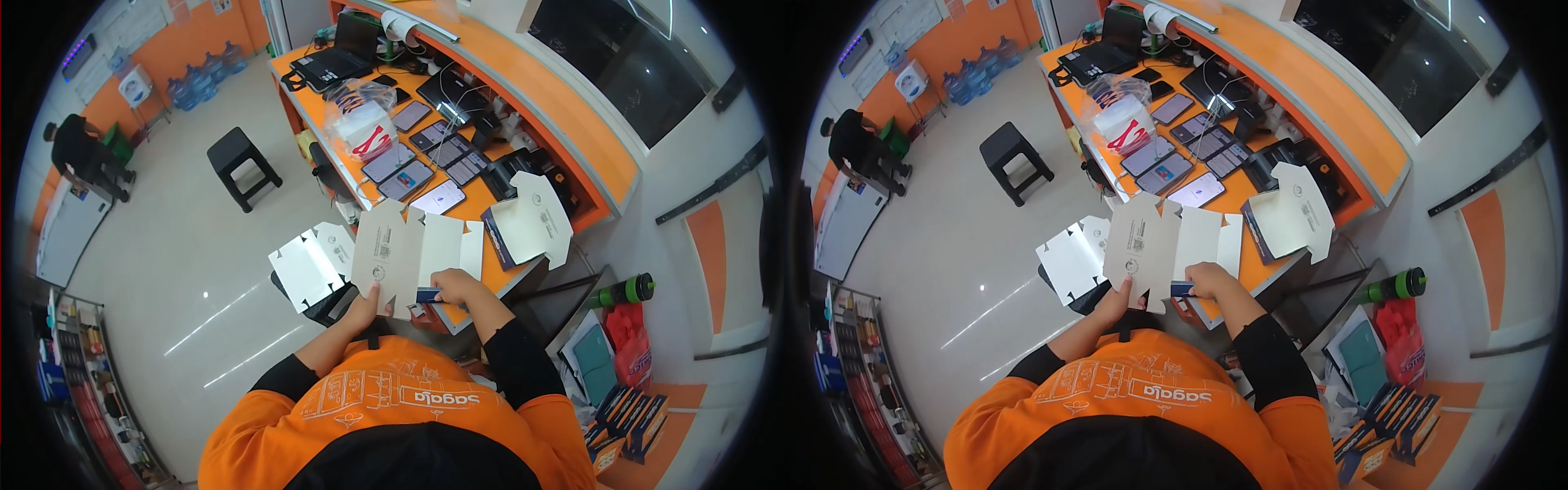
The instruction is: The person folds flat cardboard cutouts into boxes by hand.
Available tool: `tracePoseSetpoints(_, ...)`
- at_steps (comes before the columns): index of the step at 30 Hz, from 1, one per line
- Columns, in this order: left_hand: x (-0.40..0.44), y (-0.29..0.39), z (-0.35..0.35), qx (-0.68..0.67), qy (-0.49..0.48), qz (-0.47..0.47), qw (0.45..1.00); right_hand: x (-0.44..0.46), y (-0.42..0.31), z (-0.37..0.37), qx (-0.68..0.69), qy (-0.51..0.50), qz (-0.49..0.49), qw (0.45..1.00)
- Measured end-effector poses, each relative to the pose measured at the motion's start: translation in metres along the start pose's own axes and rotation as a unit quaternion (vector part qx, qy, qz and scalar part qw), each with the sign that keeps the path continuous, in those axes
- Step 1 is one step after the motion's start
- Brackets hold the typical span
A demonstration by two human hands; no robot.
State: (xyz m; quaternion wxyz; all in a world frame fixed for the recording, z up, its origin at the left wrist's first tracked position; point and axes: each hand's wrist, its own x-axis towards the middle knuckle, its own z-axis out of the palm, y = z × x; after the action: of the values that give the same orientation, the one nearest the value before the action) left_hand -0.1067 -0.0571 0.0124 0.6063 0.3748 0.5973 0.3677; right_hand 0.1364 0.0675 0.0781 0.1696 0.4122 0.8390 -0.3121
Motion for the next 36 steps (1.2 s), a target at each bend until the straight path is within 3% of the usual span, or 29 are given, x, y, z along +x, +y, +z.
tracePoseSetpoints(4, 0.001, 0.001, 0.005, 0.01, 0.025, 0.022, 0.999, 0.007, 0.001, -0.002, 0.023, 0.028, 0.014, 0.999)
tracePoseSetpoints(10, 0.011, -0.019, -0.005, -0.053, -0.025, -0.043, 0.997, 0.017, 0.008, -0.001, 0.027, 0.035, 0.068, 0.997)
tracePoseSetpoints(16, -0.002, -0.002, 0.001, -0.106, -0.035, -0.07, 0.991, 0.015, -0.005, -0.003, -0.086, 0.098, 0.108, 0.986)
tracePoseSetpoints(22, -0.002, 0.001, 0.0, -0.175, -0.036, -0.128, 0.976, 0.019, 0.015, -0.001, -0.028, 0.127, 0.112, 0.985)
tracePoseSetpoints(25, 0.004, -0.013, -0.001, -0.17, -0.043, -0.107, 0.979, 0.023, 0.041, 0.003, 0.025, 0.116, 0.032, 0.992)
tracePoseSetpoints(26, -0.002, -0.002, 0.004, -0.176, -0.018, -0.095, 0.98, 0.021, 0.057, 0.003, 0.08, 0.099, -0.046, 0.991)
tracePoseSetpoints(28, 0.001, -0.004, -0.002, -0.167, -0.039, -0.101, 0.98, -0.001, 0.056, 0.0, 0.228, 0.003, -0.029, 0.973)
tracePoseSetpoints(31, -0.004, -0.003, -0.008, -0.162, -0.036, -0.111, 0.98, -0.039, 0.04, 0.007, 0.395, 0.019, 0.03, 0.918)
tracePoseSetpoints(33, -0.004, -0.008, -0.007, -0.179, -0.027, -0.121, 0.976, -0.061, 0.029, 0.027, 0.222, 0.14, -0.033, 0.964)
tracePoseSetpoints(36, -0.008, 0.006, -0.003, -0.196, -0.013, -0.128, 0.972, -0.081, -0.001, 0.057, 0.068, 0.258, -0.072, 0.961)
